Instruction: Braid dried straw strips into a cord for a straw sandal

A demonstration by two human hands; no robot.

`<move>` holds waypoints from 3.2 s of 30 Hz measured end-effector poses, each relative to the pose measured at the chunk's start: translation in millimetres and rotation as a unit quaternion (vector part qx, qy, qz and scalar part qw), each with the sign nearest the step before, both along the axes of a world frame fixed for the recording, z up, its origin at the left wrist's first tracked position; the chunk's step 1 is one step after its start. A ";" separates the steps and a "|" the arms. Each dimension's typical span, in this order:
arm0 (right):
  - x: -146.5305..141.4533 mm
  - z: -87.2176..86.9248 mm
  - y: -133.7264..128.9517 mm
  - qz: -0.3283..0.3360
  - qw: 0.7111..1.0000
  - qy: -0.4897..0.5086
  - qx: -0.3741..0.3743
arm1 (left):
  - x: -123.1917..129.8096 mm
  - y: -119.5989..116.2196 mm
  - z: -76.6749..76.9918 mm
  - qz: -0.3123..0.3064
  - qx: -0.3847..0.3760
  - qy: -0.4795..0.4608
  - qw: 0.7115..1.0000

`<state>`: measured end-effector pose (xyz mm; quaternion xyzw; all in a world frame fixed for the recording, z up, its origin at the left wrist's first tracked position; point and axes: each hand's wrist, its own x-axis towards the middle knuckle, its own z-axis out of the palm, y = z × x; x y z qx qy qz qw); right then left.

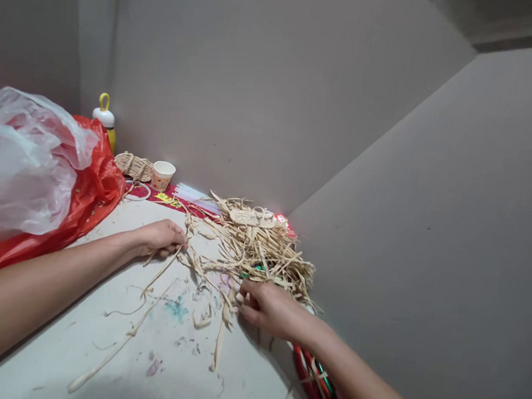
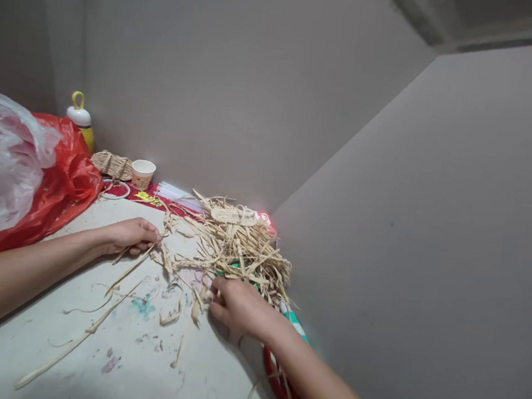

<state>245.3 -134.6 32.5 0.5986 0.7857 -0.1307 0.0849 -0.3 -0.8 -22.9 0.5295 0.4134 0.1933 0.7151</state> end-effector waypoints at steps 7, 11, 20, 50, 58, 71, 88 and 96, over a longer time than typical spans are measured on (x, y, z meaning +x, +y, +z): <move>63.7 32.1 49.2 -0.214 0.953 -0.023 0.213 | -0.9 3.6 -5.1 -0.013 0.011 -0.009 1.000; 93.1 22.6 83.0 -0.268 0.946 -0.111 0.148 | -0.9 4.2 -5.8 -0.017 0.012 -0.009 1.000; 87.3 -19.0 123.5 -0.244 0.948 -0.144 0.148 | -1.4 5.1 -6.0 -0.019 0.010 -0.016 1.000; 83.2 79.5 95.8 -0.053 0.984 0.048 0.163 | -1.0 2.5 -3.2 -0.017 0.026 0.004 0.999; 75.9 8.5 73.5 0.000 0.982 -0.152 0.111 | -1.1 5.4 -8.0 -0.024 0.031 0.002 0.999; 71.6 61.9 45.5 -0.095 0.905 0.339 0.237 | -0.7 3.1 -5.9 -0.018 0.027 -0.006 0.999; -76.5 -9.3 54.3 -0.168 0.835 0.519 -0.066 | -3.4 3.4 -1.1 -0.011 -0.031 -0.074 0.997; -96.7 -32.0 64.7 -0.219 0.851 0.474 -0.049 | -2.0 3.5 -2.2 0.006 -0.033 -0.083 0.996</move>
